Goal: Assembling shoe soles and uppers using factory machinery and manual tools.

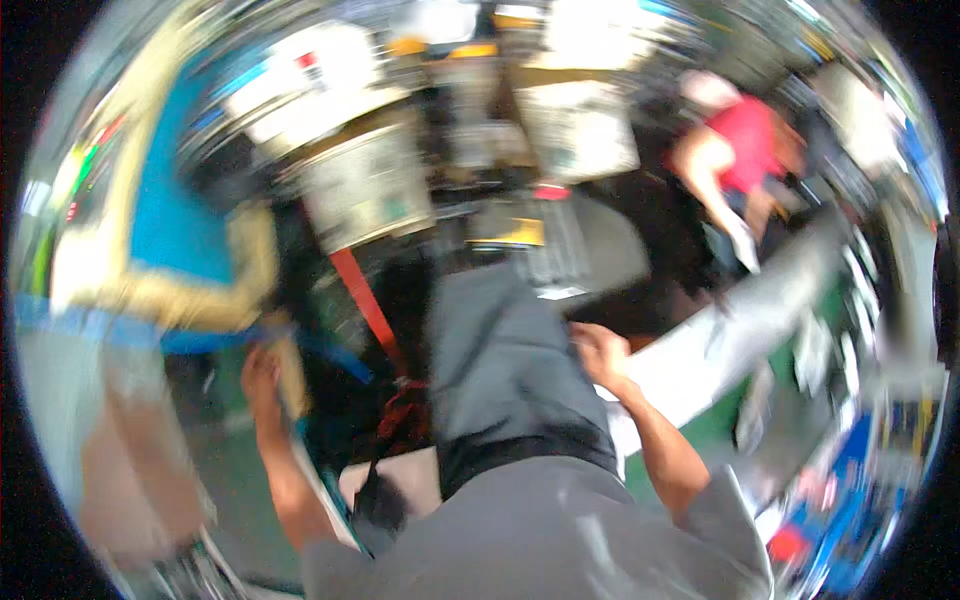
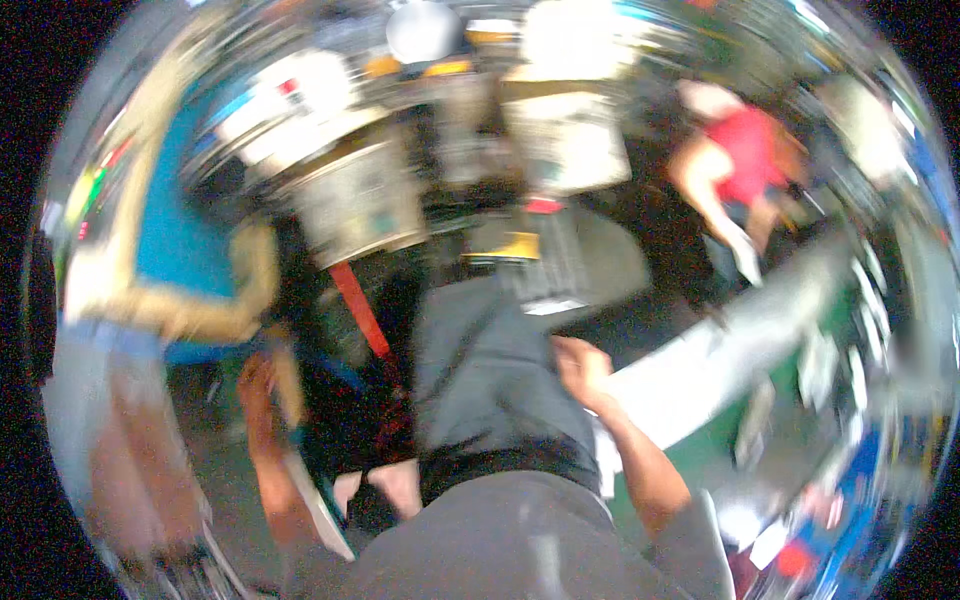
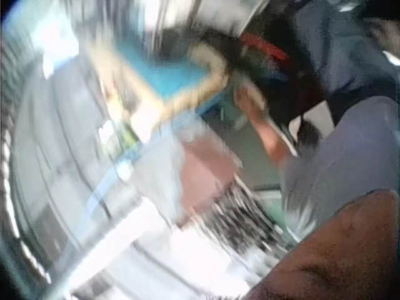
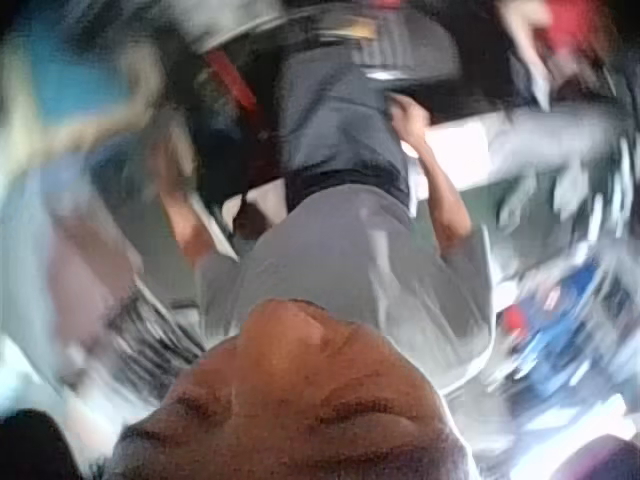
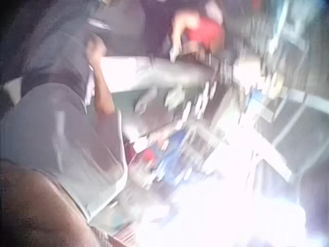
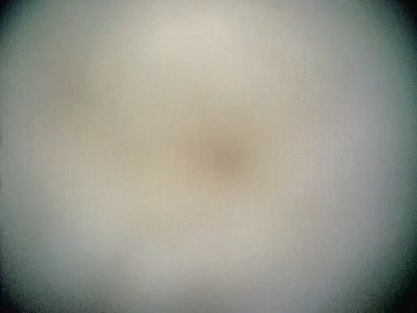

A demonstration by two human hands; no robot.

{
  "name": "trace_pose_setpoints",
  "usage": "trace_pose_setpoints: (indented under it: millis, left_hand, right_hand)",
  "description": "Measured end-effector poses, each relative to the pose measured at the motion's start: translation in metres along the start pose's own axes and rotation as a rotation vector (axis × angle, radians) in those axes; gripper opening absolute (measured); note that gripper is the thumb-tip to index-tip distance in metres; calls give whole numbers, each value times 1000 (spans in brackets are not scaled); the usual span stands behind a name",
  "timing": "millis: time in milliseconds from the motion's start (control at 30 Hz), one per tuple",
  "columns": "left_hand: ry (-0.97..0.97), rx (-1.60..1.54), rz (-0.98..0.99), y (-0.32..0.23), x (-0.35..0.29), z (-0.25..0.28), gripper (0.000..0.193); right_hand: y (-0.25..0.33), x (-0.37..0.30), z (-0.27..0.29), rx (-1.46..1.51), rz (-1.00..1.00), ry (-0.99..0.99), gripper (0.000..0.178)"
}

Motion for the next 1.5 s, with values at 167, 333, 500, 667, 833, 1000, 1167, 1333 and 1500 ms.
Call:
trace_pose_setpoints:
  millis: [167,333,500,667,833,1000,1167,1333,1500]
  left_hand:
    - [504,-71,-41,-10,-126,-247,53]
    - [1055,60,-32,0,-290,-414,42]
    - [1246,439,-227,7,-321,-439,36]
    - [1011,573,-261,5,-265,-381,35]
    - [891,655,-204,-18,-257,-344,35]
    - [846,596,-223,-35,-288,-353,35]
    - [1198,458,-148,3,-360,-470,35]
    - [1532,461,-180,26,-430,-522,42]
    - [1633,331,-165,33,-469,-554,76]
  right_hand:
    - [-90,-105,-21,145,-177,-222,33]
    - [-194,-278,66,-215,-699,-487,26]
    - [-304,-462,155,-470,-1097,-710,43]
    - [-367,-463,236,-465,-1000,-686,78]
    - [-413,-390,265,-188,-1080,-404,101]
    - [-401,-351,231,-138,-1299,-434,116]
    - [-399,-436,205,182,-1099,-946,91]
    - [-290,-385,130,903,-1019,-1045,70]
    - [-140,-266,111,1203,-765,-902,68]
Point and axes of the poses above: each hand's wrist, its own x-axis towards the middle knuckle, its own z-axis out of the back of the hand, y = z × x, the point moved 5 cm from there along x, towards the middle knuckle, and after that the axes turned 5 degrees about z, right-handed, at the moved point
